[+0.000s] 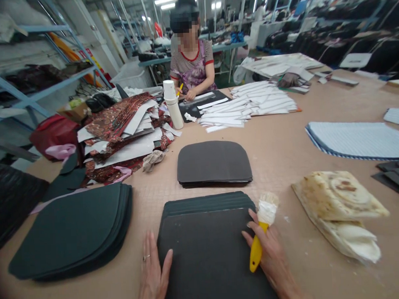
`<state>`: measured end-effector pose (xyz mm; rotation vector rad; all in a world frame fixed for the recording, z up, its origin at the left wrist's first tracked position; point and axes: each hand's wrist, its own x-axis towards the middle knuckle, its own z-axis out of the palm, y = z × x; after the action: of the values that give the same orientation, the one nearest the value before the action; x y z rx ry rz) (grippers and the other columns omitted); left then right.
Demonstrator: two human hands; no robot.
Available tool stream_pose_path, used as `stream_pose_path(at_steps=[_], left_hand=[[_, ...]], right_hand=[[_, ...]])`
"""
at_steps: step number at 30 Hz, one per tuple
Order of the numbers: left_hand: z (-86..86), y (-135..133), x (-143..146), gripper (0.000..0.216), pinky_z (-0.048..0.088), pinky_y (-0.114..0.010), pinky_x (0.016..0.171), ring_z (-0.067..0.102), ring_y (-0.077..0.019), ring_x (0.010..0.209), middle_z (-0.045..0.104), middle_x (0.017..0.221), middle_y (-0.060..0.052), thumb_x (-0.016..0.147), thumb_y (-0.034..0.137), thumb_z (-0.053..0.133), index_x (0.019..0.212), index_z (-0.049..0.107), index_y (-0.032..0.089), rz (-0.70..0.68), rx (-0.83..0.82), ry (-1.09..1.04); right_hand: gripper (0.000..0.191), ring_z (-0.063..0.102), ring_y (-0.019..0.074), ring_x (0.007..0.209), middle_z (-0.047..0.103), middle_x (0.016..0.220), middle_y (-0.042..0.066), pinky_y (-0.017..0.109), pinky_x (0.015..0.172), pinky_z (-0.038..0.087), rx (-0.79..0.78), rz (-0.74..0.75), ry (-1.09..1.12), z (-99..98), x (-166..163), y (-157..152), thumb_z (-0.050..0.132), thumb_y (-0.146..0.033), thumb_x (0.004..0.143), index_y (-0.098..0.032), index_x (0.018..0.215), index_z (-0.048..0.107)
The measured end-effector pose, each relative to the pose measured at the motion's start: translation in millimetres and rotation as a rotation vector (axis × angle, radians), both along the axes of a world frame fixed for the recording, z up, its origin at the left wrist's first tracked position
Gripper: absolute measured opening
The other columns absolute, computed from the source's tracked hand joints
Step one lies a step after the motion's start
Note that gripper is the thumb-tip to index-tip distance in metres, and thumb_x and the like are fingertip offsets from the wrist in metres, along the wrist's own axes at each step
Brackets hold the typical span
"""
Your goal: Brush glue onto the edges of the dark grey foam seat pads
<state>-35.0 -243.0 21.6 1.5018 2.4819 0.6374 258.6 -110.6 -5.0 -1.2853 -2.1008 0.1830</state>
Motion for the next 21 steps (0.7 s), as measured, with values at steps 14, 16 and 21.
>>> stream_pose_path(at_steps=[14, 16, 21], left_hand=[[5.5, 1, 9, 0.057, 0.028, -0.057, 0.109, 0.019, -0.0271, 0.139, 0.029, 0.148, -0.014, 0.093, 0.037, 0.034, 0.144, 0.019, 0.017, 0.029, 0.114, -0.022], [15.2, 24, 24, 0.050, 0.033, -0.055, 0.107, 0.026, -0.0247, 0.137, 0.036, 0.145, -0.011, 0.094, 0.028, 0.032, 0.143, 0.023, 0.020, -0.157, 0.179, 0.150], [19.9, 80, 67, 0.047, 0.037, -0.048, 0.107, 0.030, -0.0240, 0.135, 0.038, 0.144, -0.006, 0.092, 0.020, 0.034, 0.138, 0.034, 0.017, -0.490, 0.091, 0.321]], right_hand=[[0.055, 0.059, 0.0328, 0.109, 0.058, 0.123, 0.018, 0.046, 0.085, 0.052, -0.254, -0.223, 0.145, -5.1, 29, -21, 0.049, -0.054, 0.082, -0.015, 0.121, 0.052], [0.042, 0.058, 0.0321, 0.111, 0.056, 0.126, 0.018, 0.048, 0.088, 0.051, -0.090, -0.120, 0.118, 1.4, 16, -15, 0.051, -0.047, 0.085, -0.017, 0.114, 0.055], [0.017, 0.053, 0.0254, 0.116, 0.057, 0.125, 0.014, 0.041, 0.089, 0.052, 0.001, 0.152, 0.114, 19.1, -41, 6, 0.044, -0.025, 0.091, -0.020, 0.101, 0.057]])
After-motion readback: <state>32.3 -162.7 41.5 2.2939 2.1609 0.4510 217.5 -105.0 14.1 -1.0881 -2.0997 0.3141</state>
